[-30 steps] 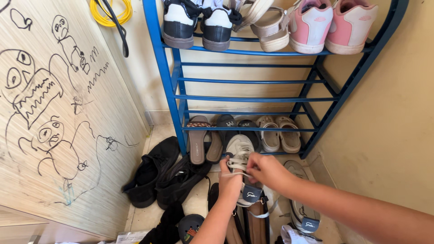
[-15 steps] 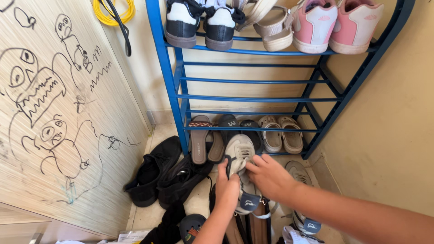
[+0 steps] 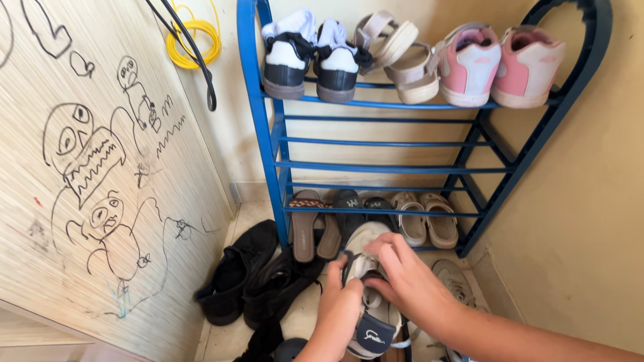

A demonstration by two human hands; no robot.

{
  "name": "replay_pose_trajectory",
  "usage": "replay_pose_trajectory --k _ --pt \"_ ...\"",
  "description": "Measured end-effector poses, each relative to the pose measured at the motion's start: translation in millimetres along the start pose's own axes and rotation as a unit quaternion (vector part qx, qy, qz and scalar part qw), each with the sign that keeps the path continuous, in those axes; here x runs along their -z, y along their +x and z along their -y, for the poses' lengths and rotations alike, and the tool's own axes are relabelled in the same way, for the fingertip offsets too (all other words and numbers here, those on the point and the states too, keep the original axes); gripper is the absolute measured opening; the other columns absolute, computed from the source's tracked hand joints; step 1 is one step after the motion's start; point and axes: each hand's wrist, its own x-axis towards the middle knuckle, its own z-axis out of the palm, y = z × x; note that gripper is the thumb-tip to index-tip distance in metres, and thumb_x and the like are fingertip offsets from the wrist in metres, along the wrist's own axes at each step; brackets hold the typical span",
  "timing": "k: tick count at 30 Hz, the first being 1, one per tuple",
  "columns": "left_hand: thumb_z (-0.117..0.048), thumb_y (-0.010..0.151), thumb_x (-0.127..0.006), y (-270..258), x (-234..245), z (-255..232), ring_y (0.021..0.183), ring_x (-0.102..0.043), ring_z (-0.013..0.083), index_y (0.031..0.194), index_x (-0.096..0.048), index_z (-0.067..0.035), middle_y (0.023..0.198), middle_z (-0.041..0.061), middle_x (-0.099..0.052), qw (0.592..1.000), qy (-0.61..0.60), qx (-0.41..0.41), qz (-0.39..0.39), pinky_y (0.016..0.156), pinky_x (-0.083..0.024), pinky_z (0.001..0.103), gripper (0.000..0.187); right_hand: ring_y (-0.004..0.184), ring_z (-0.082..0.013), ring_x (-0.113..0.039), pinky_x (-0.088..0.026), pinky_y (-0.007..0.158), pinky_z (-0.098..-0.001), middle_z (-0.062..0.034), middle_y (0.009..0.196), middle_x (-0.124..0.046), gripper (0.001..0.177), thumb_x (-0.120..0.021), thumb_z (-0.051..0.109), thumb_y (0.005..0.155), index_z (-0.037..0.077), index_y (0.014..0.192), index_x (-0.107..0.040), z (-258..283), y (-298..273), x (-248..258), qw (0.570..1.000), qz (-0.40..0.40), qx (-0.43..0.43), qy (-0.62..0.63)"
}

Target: The person organizes a shoe rack by picking up various shoes from the floor and lower shelves, then placing them onto the rack. They handle sneakers, sandals, flats, and slides, arranging them by type and color across multiple shelves.

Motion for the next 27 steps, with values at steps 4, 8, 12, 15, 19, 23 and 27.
replay_pose_trajectory --k 4,8,12,15,19,23,27 --pt "-0.017 0.087 -0.05 -6 -4 -29 0.074 -0.058 0.0184 0.145 -0.048 -0.024 0.092 0.011 -0.065 1.0 -0.001 -0.013 -0.013 0.065 -0.045 0.032 0.059 0.1 -0.0353 -0.063 -0.053 0.083 -0.0413 -0.0135 0.101 -0.062 0.028 -0.068 -0.002 0.078 0.002 0.105 -0.061 0 21 15 0.999 0.045 -0.014 -0.011" --pt "-0.015 0.087 -0.047 4 2 -50 0.08 -0.065 0.0172 0.144 -0.044 -0.022 0.099 0.011 -0.066 0.995 -0.099 -0.004 0.004 0.069 -0.052 0.033 0.058 0.097 -0.0308 -0.066 -0.055 0.082 -0.0382 -0.0088 0.101 -0.064 0.027 -0.066 -0.002 0.079 0.004 0.106 -0.067 1 34 34 0.993 0.093 0.075 -0.007" --pt "-0.016 0.089 -0.047 17 14 -48 0.082 -0.062 0.0193 0.148 -0.045 -0.021 0.105 0.014 -0.066 0.997 -0.054 -0.053 -0.002 0.072 -0.05 0.033 0.059 0.108 -0.0288 -0.059 -0.049 0.09 -0.0407 -0.0071 0.112 -0.063 0.021 -0.072 0.013 0.089 0.006 0.108 -0.068 2 50 43 0.969 0.148 0.198 -0.001" --pt "-0.014 0.088 -0.048 17 24 -48 0.087 -0.066 0.0177 0.147 -0.044 -0.017 0.111 0.013 -0.066 0.993 -0.091 -0.081 0.0 0.076 -0.053 0.033 0.059 0.111 -0.0292 -0.05 -0.039 0.09 -0.044 -0.0049 0.116 -0.061 0.018 -0.076 0.025 0.088 0.016 0.103 -0.074 1 48 37 0.984 0.112 0.132 -0.029" --pt "-0.011 0.084 -0.048 -4 27 -57 0.084 -0.067 0.0169 0.145 -0.045 -0.019 0.11 0.014 -0.067 0.997 -0.005 -0.071 -0.021 0.075 -0.053 0.03 0.062 0.114 -0.0306 -0.05 -0.044 0.093 -0.0432 -0.0093 0.114 -0.056 0.039 -0.083 0.024 0.076 0.015 0.107 -0.061 1 36 8 0.996 0.063 -0.044 -0.041" --pt "-0.011 0.086 -0.048 -27 29 -63 0.071 -0.057 0.0199 0.148 -0.052 -0.021 0.1 0.023 -0.068 0.997 0.025 -0.071 -0.032 0.062 -0.046 0.031 0.063 0.092 -0.0237 -0.061 -0.054 0.078 -0.037 -0.0132 0.109 -0.055 0.076 -0.088 0.022 0.071 0.014 0.127 -0.038 5 34 -3 0.958 0.022 -0.257 0.127" --pt "-0.009 0.082 -0.049 -38 38 -66 0.075 -0.06 0.0131 0.141 -0.053 -0.014 0.112 0.011 -0.069 0.981 -0.083 -0.173 -0.016 0.062 -0.05 0.027 0.059 0.079 -0.0207 -0.067 -0.057 0.063 -0.0356 -0.0159 0.117 -0.054 0.087 -0.082 0.029 0.078 0.019 0.142 -0.025 19 29 -2 0.877 0.053 -0.409 0.247"
